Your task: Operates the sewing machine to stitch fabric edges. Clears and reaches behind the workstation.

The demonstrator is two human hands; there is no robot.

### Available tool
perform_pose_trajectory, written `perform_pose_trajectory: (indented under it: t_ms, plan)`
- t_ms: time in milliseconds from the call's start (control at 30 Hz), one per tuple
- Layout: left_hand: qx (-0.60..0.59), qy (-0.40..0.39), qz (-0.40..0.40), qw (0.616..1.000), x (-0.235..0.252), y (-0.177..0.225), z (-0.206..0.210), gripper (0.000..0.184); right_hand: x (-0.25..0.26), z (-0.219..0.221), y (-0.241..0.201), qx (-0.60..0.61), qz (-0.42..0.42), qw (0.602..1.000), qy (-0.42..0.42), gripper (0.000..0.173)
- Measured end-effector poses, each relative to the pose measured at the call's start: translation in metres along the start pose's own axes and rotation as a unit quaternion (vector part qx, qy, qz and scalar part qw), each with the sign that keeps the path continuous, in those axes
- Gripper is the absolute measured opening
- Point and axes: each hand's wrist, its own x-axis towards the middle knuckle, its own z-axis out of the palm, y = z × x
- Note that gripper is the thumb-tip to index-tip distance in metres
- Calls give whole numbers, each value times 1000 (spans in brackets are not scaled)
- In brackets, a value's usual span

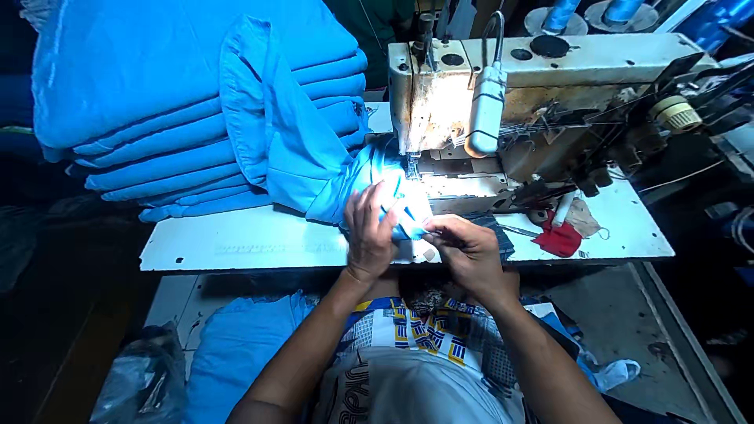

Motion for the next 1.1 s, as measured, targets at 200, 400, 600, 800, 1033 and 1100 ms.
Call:
perform_pose_trajectory:
  t_ms: [200, 400, 600, 800, 1033, 1100]
  plan:
    - [-84, -182, 219, 955, 34, -47, -36, 16, -27, 7, 24, 67, 102, 992, 10, 10]
    - [-23, -283, 226, 932, 46, -41, -43, 36, -32, 8, 23, 91, 118, 988, 25, 11]
    - [62, -172, 136, 974, 40, -29, -29, 26, -25, 6, 16, 96, 126, 987, 31, 10]
    - [64, -105, 107, 987, 51, -20, -11, 28, 1, 12, -15, 105, 114, 986, 66, 10]
    - [62, -104, 120, 985, 64, -26, -7, 22, -5, 10, -11, 99, 106, 986, 76, 9]
    - [62, -118, 123, 983, 61, -24, -13, 20, -16, 10, -1, 107, 119, 984, 78, 10]
